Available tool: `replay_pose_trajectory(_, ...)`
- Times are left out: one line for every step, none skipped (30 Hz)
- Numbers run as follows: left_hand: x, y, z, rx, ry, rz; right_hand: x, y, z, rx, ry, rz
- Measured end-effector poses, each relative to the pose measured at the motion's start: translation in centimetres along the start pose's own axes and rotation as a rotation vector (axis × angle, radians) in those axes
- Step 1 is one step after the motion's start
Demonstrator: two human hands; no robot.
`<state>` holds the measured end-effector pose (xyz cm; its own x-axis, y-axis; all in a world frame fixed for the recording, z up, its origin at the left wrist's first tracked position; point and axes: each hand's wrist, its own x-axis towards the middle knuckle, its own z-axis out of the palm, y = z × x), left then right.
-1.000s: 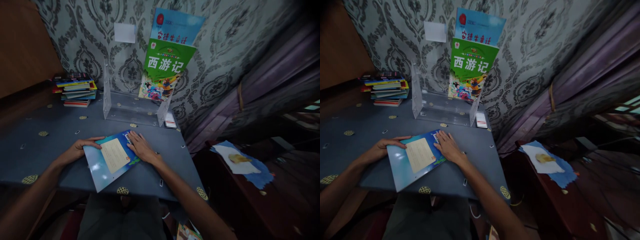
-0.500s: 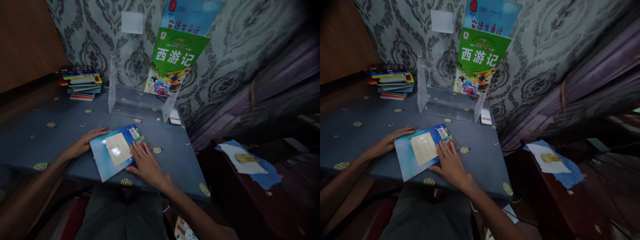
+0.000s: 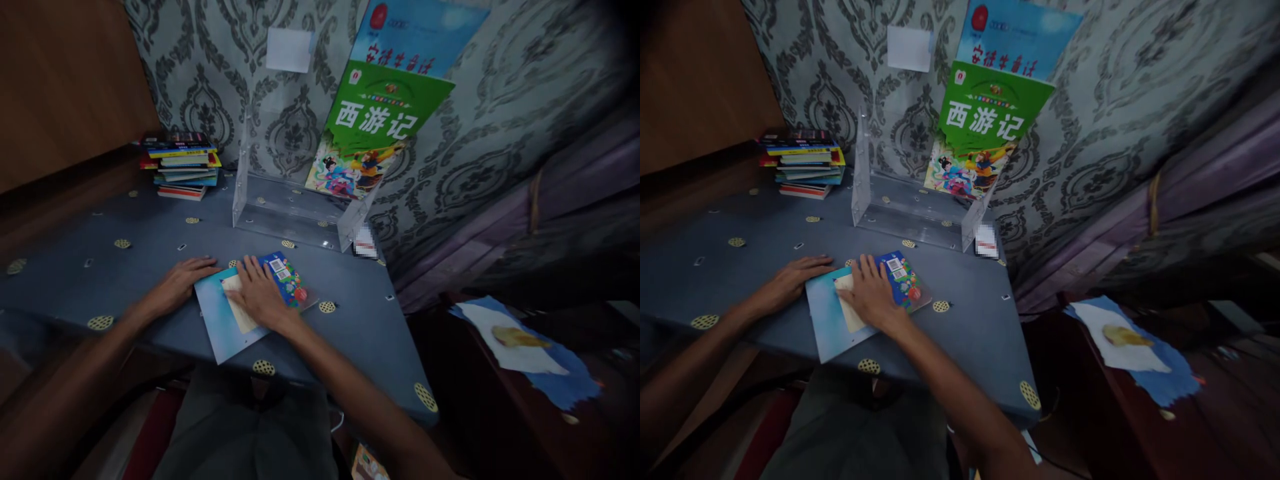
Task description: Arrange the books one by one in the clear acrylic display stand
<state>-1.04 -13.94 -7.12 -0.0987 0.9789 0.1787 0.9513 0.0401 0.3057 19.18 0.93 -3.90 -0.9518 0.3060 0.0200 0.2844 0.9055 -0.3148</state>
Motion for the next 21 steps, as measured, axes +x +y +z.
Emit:
replay_pose_trajectory(0.0,-0.2,0.1,-0.008,0.008,0.001,0.1,-0.8,0.4,-0.002,0.005,-0.038)
replay_pose_trajectory(0.0,-0.3,0.2,-0.016,0.017,-0.002,0.2,-1.6,0.8,-0.006,0.011,-0.074)
replay_pose_trajectory(0.0,-0.5,0.3,-0.023,0.027,-0.008,0.1,-2.3,1.1,-0.011,0.019,-0.105)
replay_pose_trajectory(0.1,-0.6,0.4,-0.03,0.04,-0.018,0.0,-3.0,1.5,-0.016,0.027,-0.132)
replay_pose_trajectory(0.1,-0.6,0.5,-0.036,0.053,-0.027,-0.2,-3.6,1.8,-0.02,0.037,-0.154)
replay_pose_trajectory(0.1,-0.7,0.5,-0.042,0.064,-0.035,-0.5,-4.1,2.0,-0.025,0.042,-0.176)
replay_pose_trajectory(0.2,-0.7,0.6,-0.047,0.073,-0.041,-0.8,-4.6,2.3,-0.03,0.046,-0.202)
replay_pose_trajectory(0.2,-0.7,0.6,-0.051,0.08,-0.046,-1.1,-5.0,2.5,-0.036,0.051,-0.237)
replay_pose_trajectory(0.3,-0.7,0.6,-0.054,0.085,-0.047,-1.5,-5.3,2.7,-0.043,0.06,-0.274)
replay_pose_trajectory(0.3,-0.7,0.6,-0.055,0.086,-0.046,-2.0,-5.5,2.9,-0.05,0.072,-0.309)
replay_pose_trajectory(0.4,-0.7,0.5,-0.056,0.087,-0.044,-2.5,-5.7,3.0,-0.056,0.088,-0.336)
replay_pose_trajectory(0.5,-0.6,0.5,-0.054,0.088,-0.043,-3.1,-5.8,3.0,-0.058,0.104,-0.355)
replay_pose_trajectory(0.5,-0.6,0.5,-0.051,0.088,-0.042,-3.6,-5.9,3.1,-0.058,0.115,-0.361)
replay_pose_trajectory(0.6,-0.5,0.4,-0.049,0.09,-0.043,-4.2,-6.0,3.0,-0.053,0.119,-0.355)
replay_pose_trajectory(0.6,-0.5,0.4,-0.045,0.091,-0.047,-4.8,-6.0,2.9,-0.045,0.117,-0.345)
replay_pose_trajectory(0.7,-0.4,0.3,-0.04,0.091,-0.052,-5.4,-5.9,2.8,-0.034,0.113,-0.333)
replay_pose_trajectory(0.7,-0.3,0.2,-0.037,0.09,-0.056,-5.9,-5.7,2.7,-0.022,0.11,-0.323)
replay_pose_trajectory(0.8,-0.3,0.2,-0.033,0.088,-0.06,-6.5,-5.5,2.6,-0.009,0.109,-0.312)
replay_pose_trajectory(0.8,-0.2,0.1,-0.03,0.085,-0.061,-7.0,-5.1,2.5,0.005,0.112,-0.303)
replay_pose_trajectory(0.8,-0.1,0.0,-0.028,0.082,-0.061,-7.5,-4.6,2.4,0.019,0.116,-0.293)
replay_pose_trajectory(0.8,-0.1,-0.1,-0.026,0.082,-0.061,-7.9,-3.9,2.4,0.031,0.118,-0.277)
